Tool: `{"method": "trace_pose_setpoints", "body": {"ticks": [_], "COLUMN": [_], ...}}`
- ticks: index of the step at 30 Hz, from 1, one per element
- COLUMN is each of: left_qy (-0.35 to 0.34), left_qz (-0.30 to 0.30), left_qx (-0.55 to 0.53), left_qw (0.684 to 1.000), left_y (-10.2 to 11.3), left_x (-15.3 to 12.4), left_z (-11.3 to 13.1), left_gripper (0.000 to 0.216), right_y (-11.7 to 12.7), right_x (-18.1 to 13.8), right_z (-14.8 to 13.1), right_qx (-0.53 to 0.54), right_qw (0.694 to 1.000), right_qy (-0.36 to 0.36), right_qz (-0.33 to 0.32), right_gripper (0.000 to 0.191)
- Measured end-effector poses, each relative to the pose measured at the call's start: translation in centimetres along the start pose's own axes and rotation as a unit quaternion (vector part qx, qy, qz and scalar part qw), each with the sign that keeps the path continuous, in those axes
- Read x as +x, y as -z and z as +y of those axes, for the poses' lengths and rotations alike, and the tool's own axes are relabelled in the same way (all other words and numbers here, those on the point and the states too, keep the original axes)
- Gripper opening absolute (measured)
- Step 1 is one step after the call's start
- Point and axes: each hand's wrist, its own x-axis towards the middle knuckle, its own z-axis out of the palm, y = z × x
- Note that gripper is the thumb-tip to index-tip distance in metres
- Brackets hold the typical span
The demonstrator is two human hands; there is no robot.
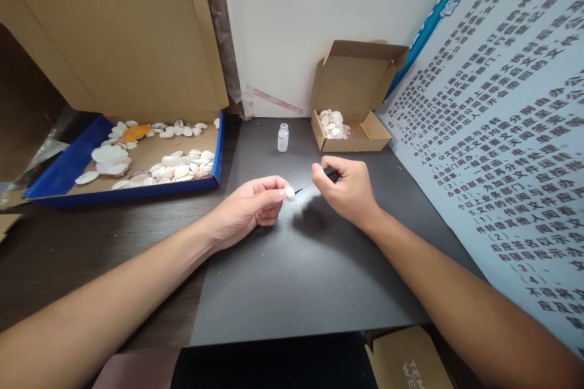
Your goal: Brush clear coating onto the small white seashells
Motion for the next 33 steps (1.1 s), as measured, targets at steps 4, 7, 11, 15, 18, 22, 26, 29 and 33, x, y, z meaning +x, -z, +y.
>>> {"method": "trace_pose_setpoints", "body": {"ticks": [4,7,11,15,18,22,26,29,33], "left_qy": [-0.004,-0.004,-0.007,-0.014,-0.016,-0.016,-0.018,-0.018,-0.018], "left_qz": [0.006,0.014,0.019,0.021,0.022,0.024,0.026,0.024,0.026], "left_qx": [0.007,0.023,0.035,0.051,0.055,0.054,0.051,0.05,0.044], "left_qw": [1.0,1.0,0.999,0.998,0.998,0.998,0.998,0.998,0.999], "left_y": [-0.21,-0.33,-0.21,0.06,0.14,0.13,0.16,0.18,0.05], "left_x": [0.02,0.06,0.17,0.3,0.35,0.35,0.35,0.35,0.31], "left_z": [-0.07,-0.09,-0.19,-0.38,-0.45,-0.43,-0.43,-0.46,-0.38], "left_gripper": [0.023,0.025,0.025,0.024,0.024,0.023,0.022,0.022,0.021], "right_y": [0.07,0.1,0.14,0.11,0.05,0.01,-0.03,-0.07,0.0], "right_x": [-0.1,-0.25,-0.39,-0.45,-0.48,-0.51,-0.55,-0.59,-0.62], "right_z": [-0.24,-0.48,-0.67,-0.75,-0.74,-0.68,-0.62,-0.59,-0.64], "right_qx": [0.011,0.016,0.02,0.019,0.021,0.025,0.031,0.032,0.036], "right_qw": [1.0,1.0,1.0,0.999,0.999,0.999,0.998,0.998,0.998], "right_qy": [0.002,0.011,0.023,0.029,0.036,0.041,0.049,0.05,0.053], "right_qz": [0.005,0.003,0.001,-0.001,-0.003,-0.005,-0.01,-0.013,-0.008], "right_gripper": [0.037,0.038,0.038,0.039,0.039,0.039,0.039,0.039,0.039]}}
